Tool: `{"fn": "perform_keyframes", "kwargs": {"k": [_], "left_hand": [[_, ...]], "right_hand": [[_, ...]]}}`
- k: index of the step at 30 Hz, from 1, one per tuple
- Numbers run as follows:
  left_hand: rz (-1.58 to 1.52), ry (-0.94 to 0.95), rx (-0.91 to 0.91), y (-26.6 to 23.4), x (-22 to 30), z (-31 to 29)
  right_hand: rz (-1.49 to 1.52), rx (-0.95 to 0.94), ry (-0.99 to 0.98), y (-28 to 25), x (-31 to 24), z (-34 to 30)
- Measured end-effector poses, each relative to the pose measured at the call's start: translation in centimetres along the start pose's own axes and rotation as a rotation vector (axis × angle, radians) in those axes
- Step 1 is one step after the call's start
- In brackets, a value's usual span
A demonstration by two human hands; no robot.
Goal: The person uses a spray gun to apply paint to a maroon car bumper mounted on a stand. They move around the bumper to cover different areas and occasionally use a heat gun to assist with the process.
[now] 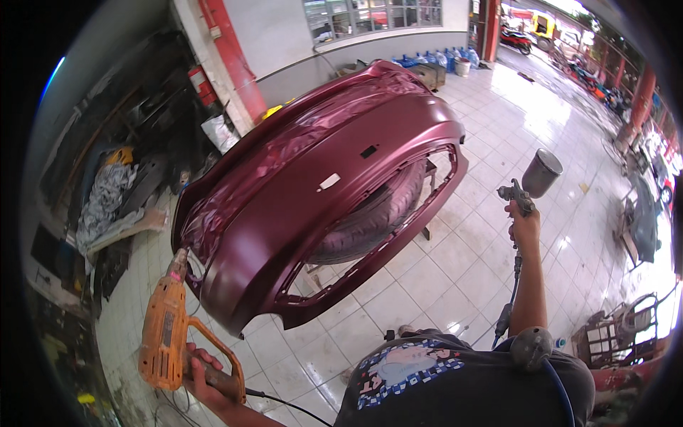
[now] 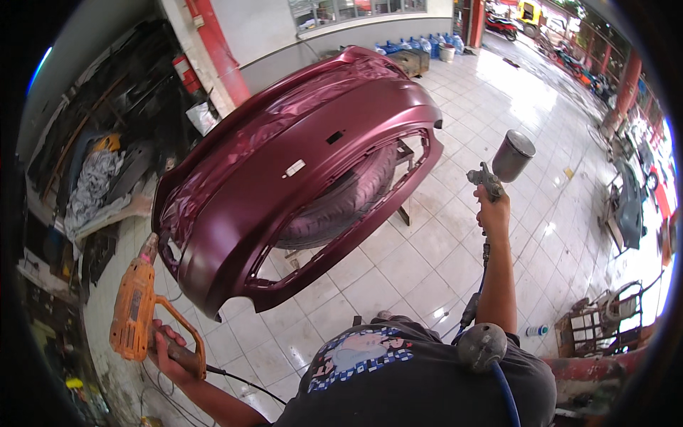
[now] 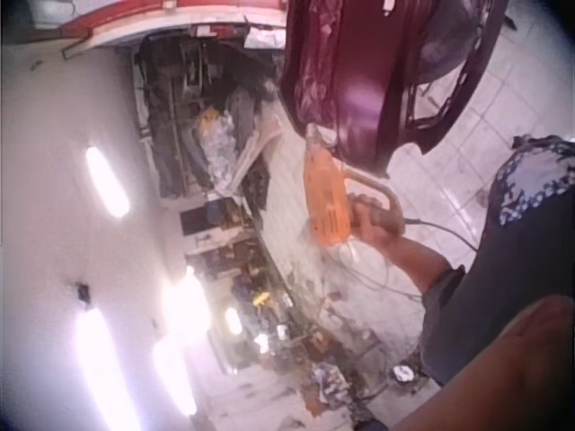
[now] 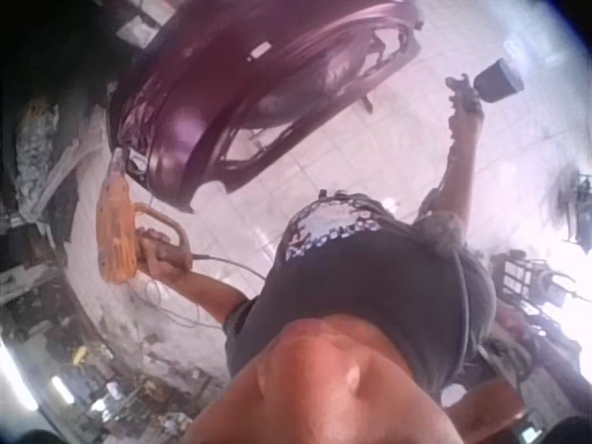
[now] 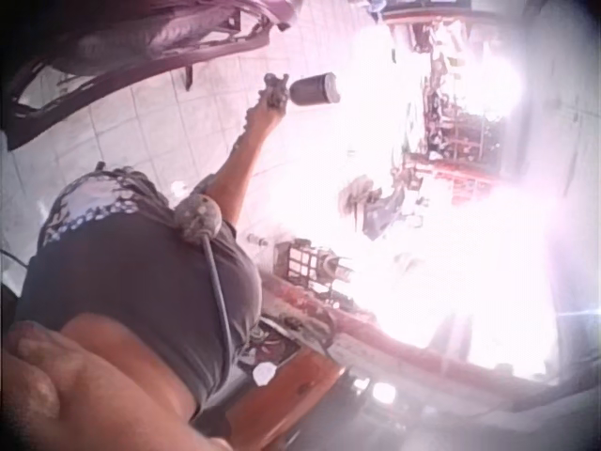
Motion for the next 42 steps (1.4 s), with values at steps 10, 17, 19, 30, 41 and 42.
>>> {"fn": "perform_keyframes", "kwargs": {"k": [10,17,19,30,41,42], "left_hand": [[0.007,0.017,-0.07,5.1,1.9,-0.7],[0.048,-0.019,-0.06,3.8,2.6,-0.2],[0.065,-0.02,-0.06,2.2,2.7,0.0],[0.08,0.021,0.001,-1.4,2.7,0.6],[0.219,-0.024,0.147,-4.4,1.4,1.5],[0.238,-0.057,0.164,-5.0,0.9,1.8]], "right_hand": [[0.006,0.027,0.021,-1.1,3.2,2.2],[0.02,-0.011,0.014,-0.4,4.3,0.2],[0.042,-0.008,0.004,0.5,3.9,-1.0],[0.002,-0.068,0.003,3.7,3.8,-2.5],[-0.003,-0.066,-0.036,4.5,2.7,-3.9],[0.005,-0.064,-0.041,4.6,2.7,-3.9]]}}
Point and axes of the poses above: each hand's wrist, its own z-axis towards the middle knuckle, its own y-axis out of the palm, x = y × z, the point moved 5 cm from there along z, towards the middle knuckle, and after that the axes turned 1 degree about y, right-handed, at the moved point
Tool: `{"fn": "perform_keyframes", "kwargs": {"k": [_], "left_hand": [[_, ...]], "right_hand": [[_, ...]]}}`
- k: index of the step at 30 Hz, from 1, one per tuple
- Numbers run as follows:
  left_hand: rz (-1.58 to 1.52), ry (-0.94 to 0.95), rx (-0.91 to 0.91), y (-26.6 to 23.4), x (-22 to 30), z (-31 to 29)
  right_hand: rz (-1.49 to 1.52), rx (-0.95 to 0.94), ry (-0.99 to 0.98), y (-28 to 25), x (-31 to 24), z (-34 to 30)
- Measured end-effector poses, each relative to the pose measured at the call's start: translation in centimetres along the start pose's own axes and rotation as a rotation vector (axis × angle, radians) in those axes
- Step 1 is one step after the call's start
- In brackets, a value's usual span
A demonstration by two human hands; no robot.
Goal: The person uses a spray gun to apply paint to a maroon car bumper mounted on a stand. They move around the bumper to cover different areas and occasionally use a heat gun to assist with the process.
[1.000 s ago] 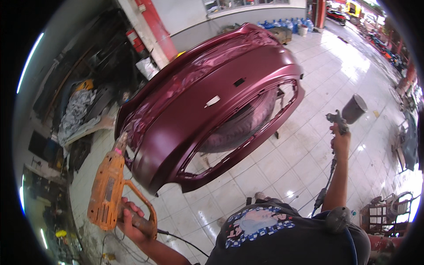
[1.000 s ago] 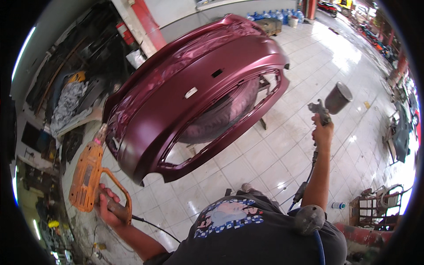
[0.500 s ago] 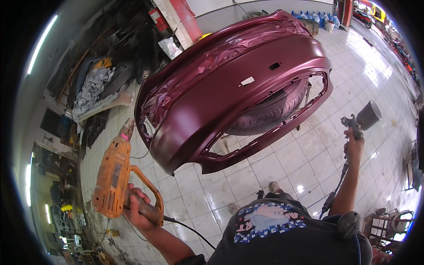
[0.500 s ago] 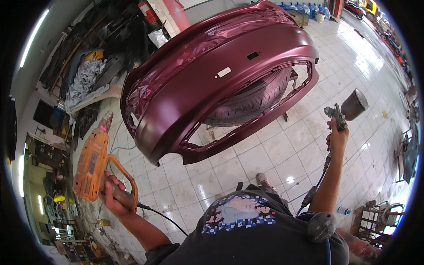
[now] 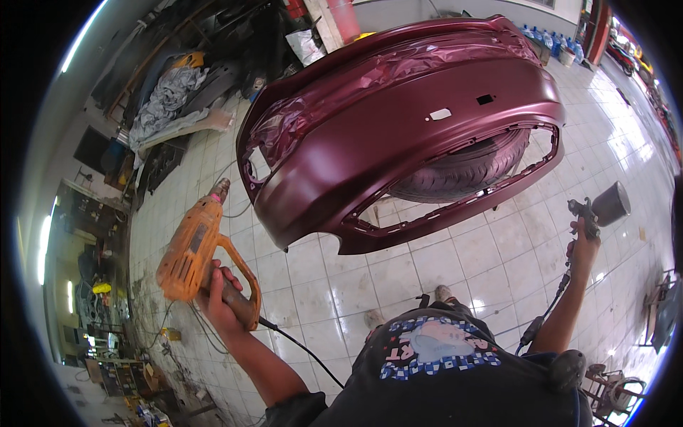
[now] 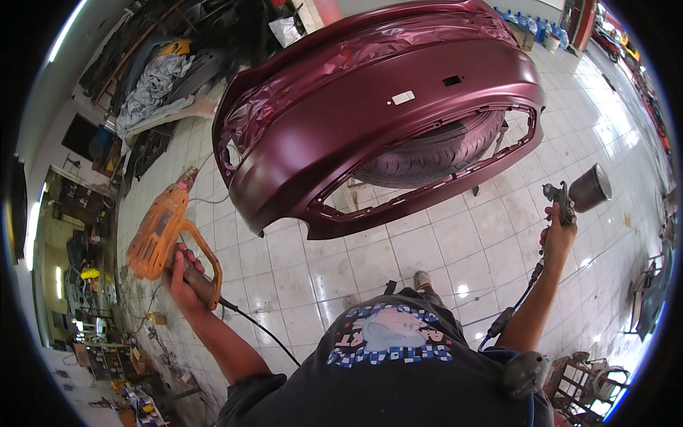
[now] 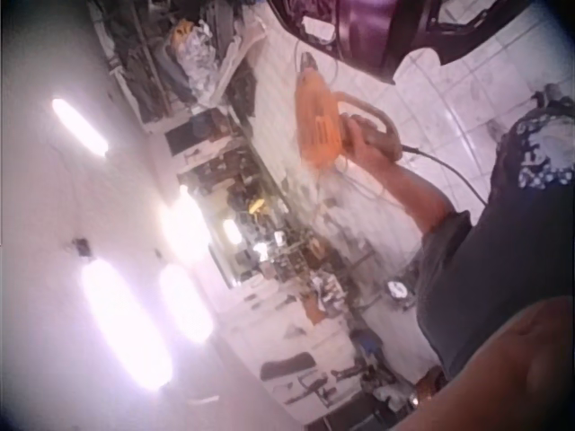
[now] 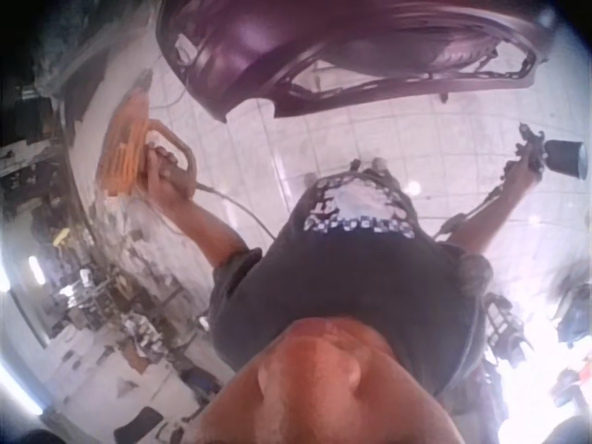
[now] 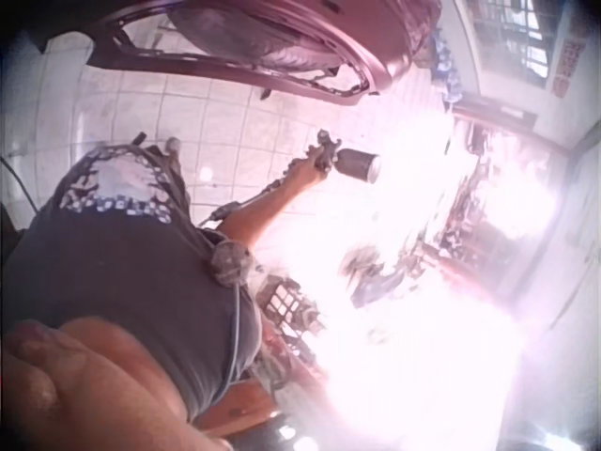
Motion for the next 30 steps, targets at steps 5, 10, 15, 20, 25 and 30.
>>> {"fn": "perform_keyframes", "kwargs": {"k": [5,10,15,20,25,30], "left_hand": [[0.048,-0.237,0.102,-2.7,-3.9,1.3],[0.042,-0.32,0.14,-4.4,-5.8,0.7],[-0.044,-0.35,0.093,-3.3,-4.8,-0.2],[-0.137,-0.311,-0.023,-1.5,-2.6,-1.2],[-0.216,-0.277,-0.191,-1.0,-0.7,-2.2],[-0.208,-0.272,-0.237,-1.2,-0.5,-2.9]], "right_hand": [[-0.039,-0.007,0.054,-0.7,0.3,-0.1],[-0.054,0.014,0.063,-1.3,0.9,-0.2],[-0.053,0.032,0.092,-1.8,1.3,-0.2],[-0.038,0.022,0.053,-2.1,1.7,0.1],[-0.04,0.004,0.059,-1.7,0.6,-0.7],[-0.025,0.01,0.055,-1.6,-0.5,-1.9]]}}
Point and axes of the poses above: each hand's wrist, its own z-axis towards the middle knuckle, its own y-axis out of the palm, x = y × z, the point moved 5 cm from there along z, towards the middle knuckle, and after that the axes turned 1 degree about y, right-handed, at the moved point
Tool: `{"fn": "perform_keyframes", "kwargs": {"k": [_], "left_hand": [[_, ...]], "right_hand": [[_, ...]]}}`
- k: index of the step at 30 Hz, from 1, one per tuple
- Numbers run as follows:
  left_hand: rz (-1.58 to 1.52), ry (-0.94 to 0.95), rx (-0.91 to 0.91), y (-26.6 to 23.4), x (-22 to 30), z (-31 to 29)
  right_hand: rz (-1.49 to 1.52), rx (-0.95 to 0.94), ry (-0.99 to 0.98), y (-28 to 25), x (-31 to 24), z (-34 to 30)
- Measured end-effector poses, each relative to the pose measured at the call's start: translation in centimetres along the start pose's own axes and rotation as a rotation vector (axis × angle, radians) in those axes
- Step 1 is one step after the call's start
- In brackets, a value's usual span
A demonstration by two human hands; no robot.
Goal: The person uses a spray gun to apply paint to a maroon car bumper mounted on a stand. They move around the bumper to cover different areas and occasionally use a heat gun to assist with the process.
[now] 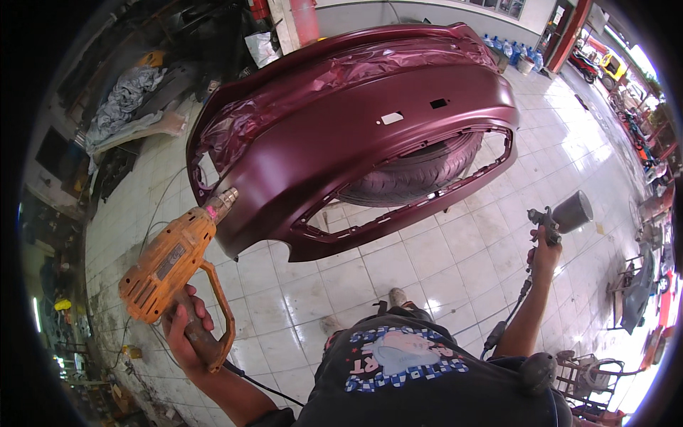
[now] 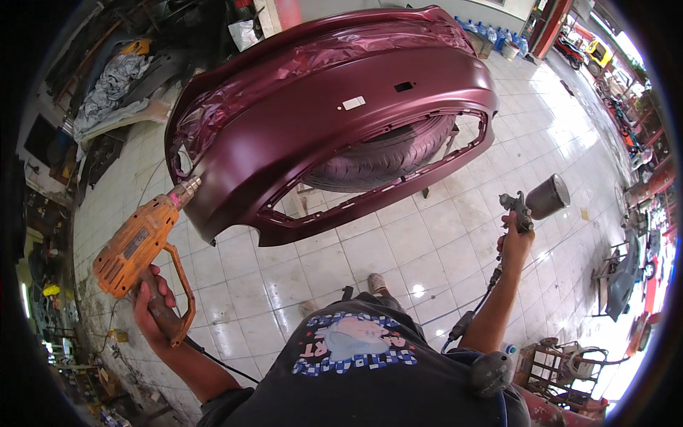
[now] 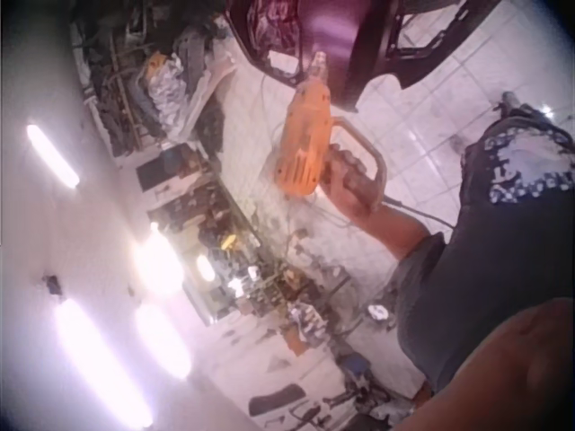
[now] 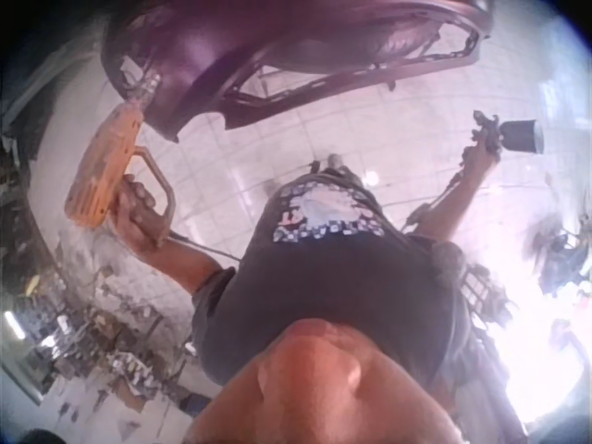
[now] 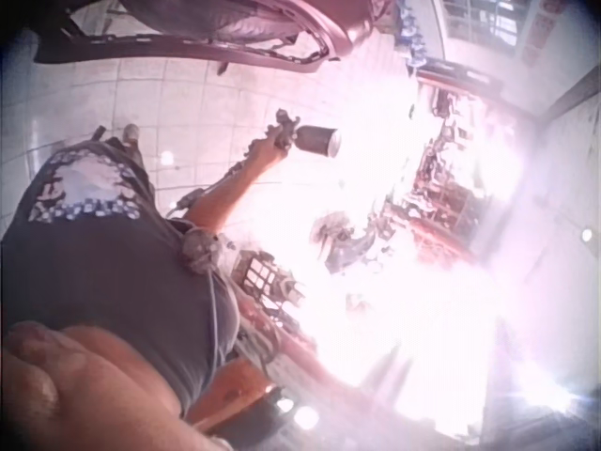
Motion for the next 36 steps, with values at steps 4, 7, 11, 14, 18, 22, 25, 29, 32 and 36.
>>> {"fn": "perform_keyframes", "kwargs": {"k": [4,7,11,14,18,22,25,29,32,36], "left_hand": [[0.094,-0.033,0.054,1.3,-0.5,0.2],[0.179,-0.081,0.234,-1.4,-3.0,0.1],[0.222,0.054,0.266,0.5,-1.0,-2.2],[0.176,0.031,0.285,-0.3,-1.1,-2.5],[0.184,0.047,0.282,0.5,-0.5,-2.5],[0.247,0.102,0.258,1.7,0.3,-2.8],[0.151,0.053,0.287,2.4,0.6,-3.1],[0.165,0.047,0.289,1.6,0.1,-2.3],[0.172,0.029,0.281,-0.3,-0.6,-1.7],[0.101,-0.138,0.361,-7.2,-3.6,-0.9]], "right_hand": [[0.017,0.065,0.011,-1.3,1.5,0.6],[-0.066,0.049,0.052,-2.0,4.6,2.9],[-0.023,-0.019,0.044,-0.2,3.0,3.6],[-0.039,0.019,0.004,-0.4,-0.4,2.0],[-0.035,0.024,0.061,-1.6,0.0,1.5],[-0.062,0.016,0.044,-1.2,0.1,1.3],[-0.031,0.007,0.071,-0.4,0.2,1.2],[-0.03,-0.031,0.054,0.4,-0.2,1.6],[-0.089,-0.048,0.054,1.0,1.4,2.9],[-0.013,-0.041,-0.042,0.9,3.7,4.2]]}}
Point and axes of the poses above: each hand's wrist, its own z-axis towards the middle knuckle, its own y-axis out of the palm, x = y × z, the point moved 5 cm from there along z, towards the middle knuckle, and after that the axes turned 1 degree about y, right-handed, at the moved point
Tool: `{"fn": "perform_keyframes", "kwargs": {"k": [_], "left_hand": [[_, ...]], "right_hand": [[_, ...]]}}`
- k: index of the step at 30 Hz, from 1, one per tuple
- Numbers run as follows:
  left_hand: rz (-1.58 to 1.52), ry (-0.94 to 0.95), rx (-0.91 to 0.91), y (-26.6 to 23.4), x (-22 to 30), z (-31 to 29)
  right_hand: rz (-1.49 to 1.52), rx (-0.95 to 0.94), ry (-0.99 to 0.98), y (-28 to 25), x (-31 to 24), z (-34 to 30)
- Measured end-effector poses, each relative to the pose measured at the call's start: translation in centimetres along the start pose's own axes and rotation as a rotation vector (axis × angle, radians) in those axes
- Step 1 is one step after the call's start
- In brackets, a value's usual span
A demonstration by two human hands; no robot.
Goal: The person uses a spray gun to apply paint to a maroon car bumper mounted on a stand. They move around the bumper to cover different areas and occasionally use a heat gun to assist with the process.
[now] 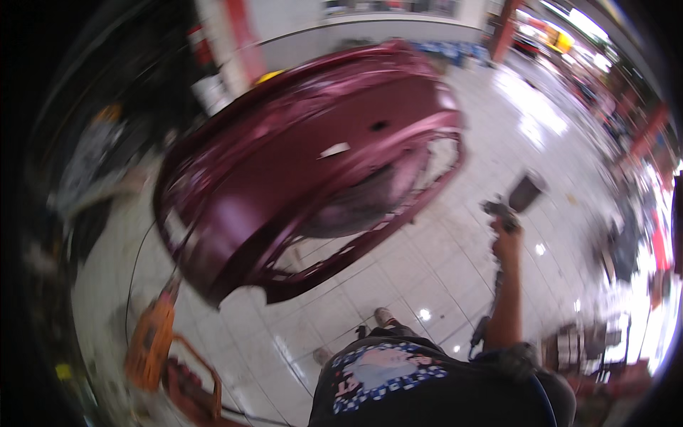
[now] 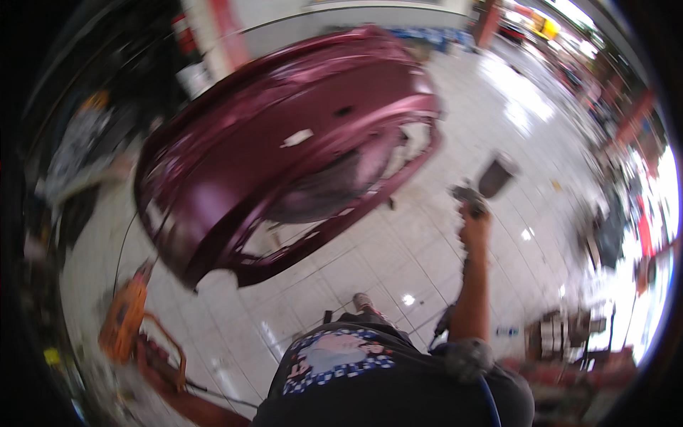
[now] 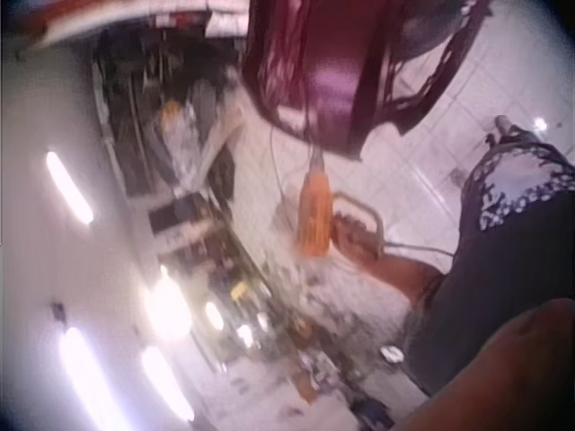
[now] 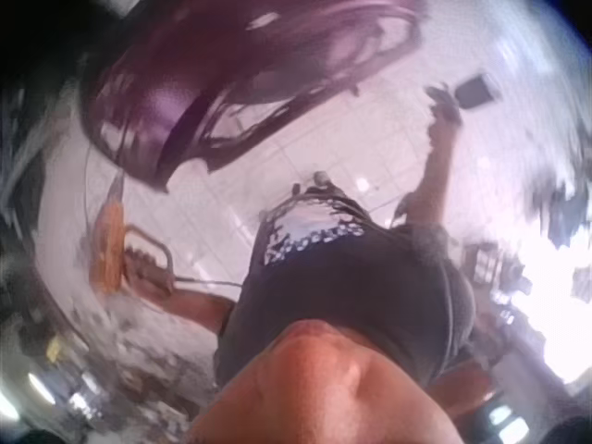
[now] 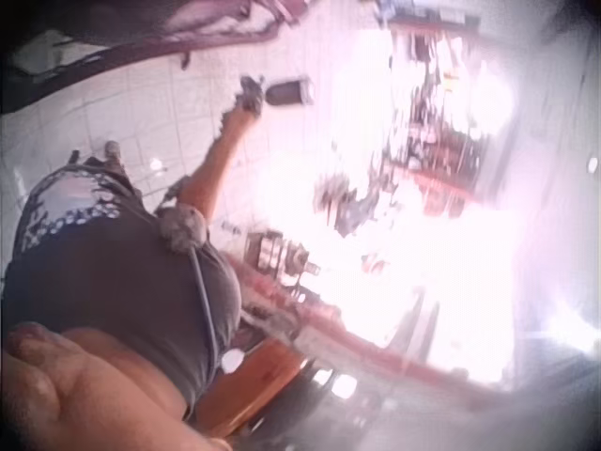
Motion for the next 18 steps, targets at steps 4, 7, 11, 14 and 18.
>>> {"fn": "perform_keyframes", "kwargs": {"k": [4,7,11,14,18], "left_hand": [[-0.088,0.019,-0.089,2.5,1.9,-1.9],[-0.112,0.116,-0.008,2.4,2.5,-2.3],[-0.065,0.044,0.015,1.8,2.0,-2.0],[-0.045,0.032,0.055,0.6,1.1,-1.3],[-0.04,-0.01,0.121,-1.5,-0.8,-0.4]], "right_hand": [[0.014,0.043,0.036,0.1,-1.5,-1.9],[-0.03,0.022,-0.004,1.0,-3.9,-3.5],[-0.01,-0.003,-0.055,0.9,-3.5,-2.9],[-0.015,-0.032,-0.041,1.2,-3.2,-1.9],[0.019,-0.049,-0.064,1.7,-4.2,-2.1]]}}
Point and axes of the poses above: each hand's wrist, its own z-axis towards the middle knuckle, its own y-axis out of the palm, x = y × z, the point moved 5 cm from there along z, towards the middle knuckle, and after that the axes turned 1 degree about y, right-handed, at the moved point
